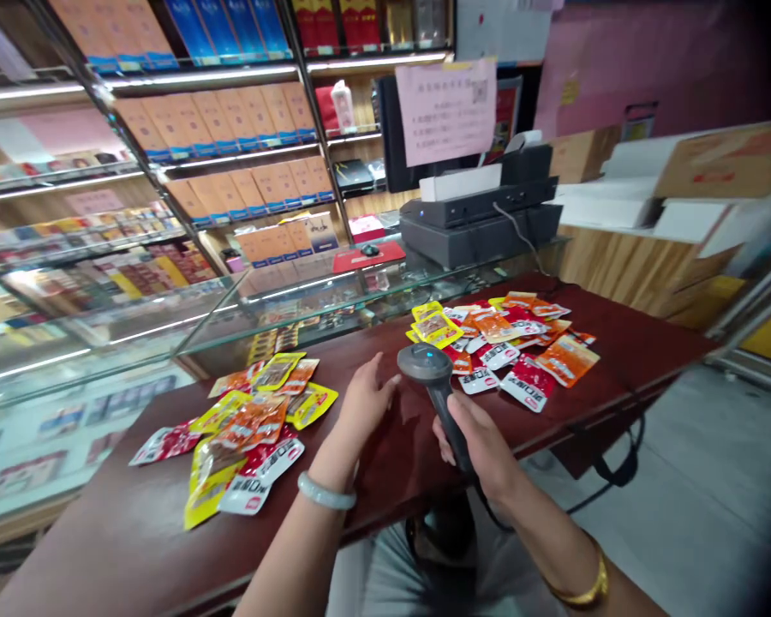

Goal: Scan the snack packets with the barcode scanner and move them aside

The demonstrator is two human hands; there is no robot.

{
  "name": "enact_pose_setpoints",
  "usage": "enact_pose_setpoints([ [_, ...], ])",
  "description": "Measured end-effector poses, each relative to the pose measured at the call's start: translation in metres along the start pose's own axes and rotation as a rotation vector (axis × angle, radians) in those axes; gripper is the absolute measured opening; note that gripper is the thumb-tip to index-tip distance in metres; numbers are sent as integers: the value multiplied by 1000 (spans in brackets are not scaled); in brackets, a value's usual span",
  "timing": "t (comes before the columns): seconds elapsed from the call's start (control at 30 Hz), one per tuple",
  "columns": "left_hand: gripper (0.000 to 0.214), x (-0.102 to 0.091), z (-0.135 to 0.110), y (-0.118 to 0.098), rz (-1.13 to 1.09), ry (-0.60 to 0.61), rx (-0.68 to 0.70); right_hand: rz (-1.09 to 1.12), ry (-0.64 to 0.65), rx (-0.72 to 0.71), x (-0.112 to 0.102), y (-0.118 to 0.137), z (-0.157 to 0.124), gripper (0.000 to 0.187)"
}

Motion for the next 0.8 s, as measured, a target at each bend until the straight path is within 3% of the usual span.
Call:
enact_pose_setpoints([
  [0.13, 72, -56, -47, 28, 694, -88, -66, -10, 136, 31, 30, -12, -2, 44],
  [0.27, 83, -71, -67, 53, 960, 2, -134, -31, 225, 73, 55, -22, -6, 49],
  [0.47, 83, -57, -75, 59, 1023, 125, -78, -40, 231, 109, 58, -26, -10, 49],
  [0.63, 78, -46, -91, 46, 920, 127, -26, -54, 189, 65, 48, -19, -13, 50],
  [0.8, 75, -41, -111, 26, 739, 205, -54, -50, 177, 45, 39, -22, -15, 46],
])
Point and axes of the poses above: each hand's wrist, its own z-axis towards the middle knuckle, its own x-axis out of the palm, y = z × x, the point moved 8 cm from there along z, towards the middle knuckle, and after that the axes turned 8 degrees about -z, right-handed, at the moved point
